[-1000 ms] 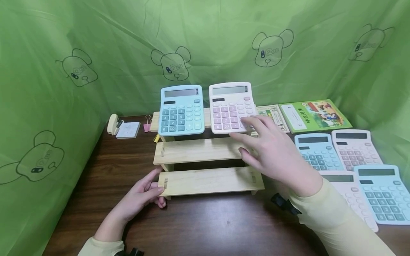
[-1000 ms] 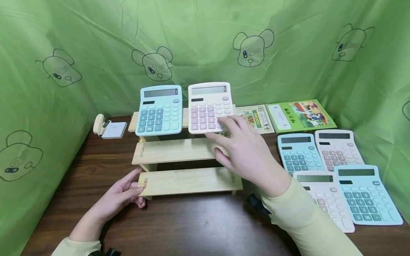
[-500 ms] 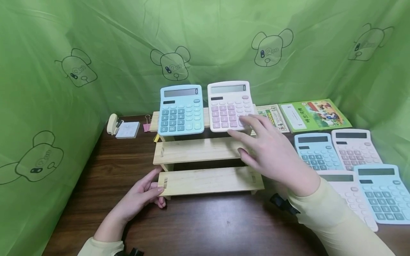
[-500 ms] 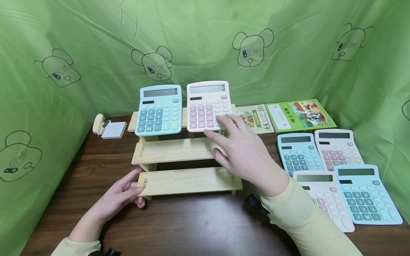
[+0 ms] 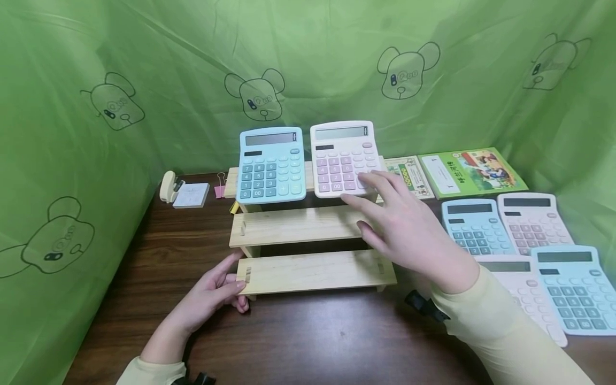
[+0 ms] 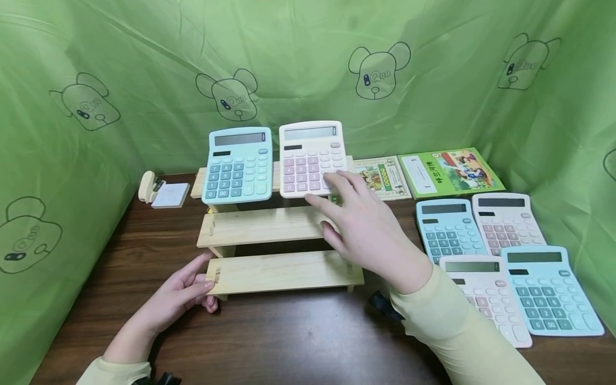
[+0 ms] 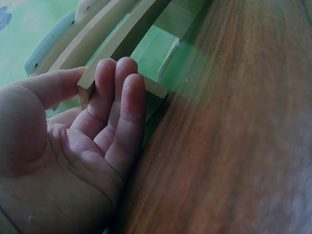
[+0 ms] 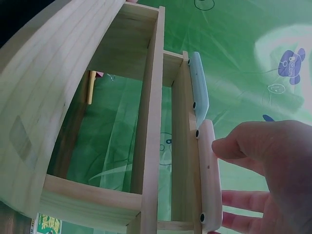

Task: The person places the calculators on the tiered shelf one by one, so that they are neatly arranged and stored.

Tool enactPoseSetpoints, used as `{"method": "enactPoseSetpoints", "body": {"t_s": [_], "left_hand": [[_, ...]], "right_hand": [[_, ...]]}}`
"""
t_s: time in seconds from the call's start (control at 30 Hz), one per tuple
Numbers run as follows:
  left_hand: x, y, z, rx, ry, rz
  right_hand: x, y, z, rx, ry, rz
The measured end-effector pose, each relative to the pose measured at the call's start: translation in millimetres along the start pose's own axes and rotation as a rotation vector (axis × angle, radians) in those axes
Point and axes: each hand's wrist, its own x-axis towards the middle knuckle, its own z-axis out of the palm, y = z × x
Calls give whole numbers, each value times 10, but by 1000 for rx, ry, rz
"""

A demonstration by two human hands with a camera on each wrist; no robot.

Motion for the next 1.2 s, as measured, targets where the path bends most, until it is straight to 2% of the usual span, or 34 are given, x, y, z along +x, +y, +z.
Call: {"method": "enactPoseSetpoints", "body": {"t_s": [0.9, 1.2], "left_hand": [[4, 7, -5, 17, 4, -8], [14, 12, -1, 23, 4, -19]], "right_hand": [[2, -30, 33, -17, -44, 27], [-16, -8, 24, -9, -32, 22]]}}
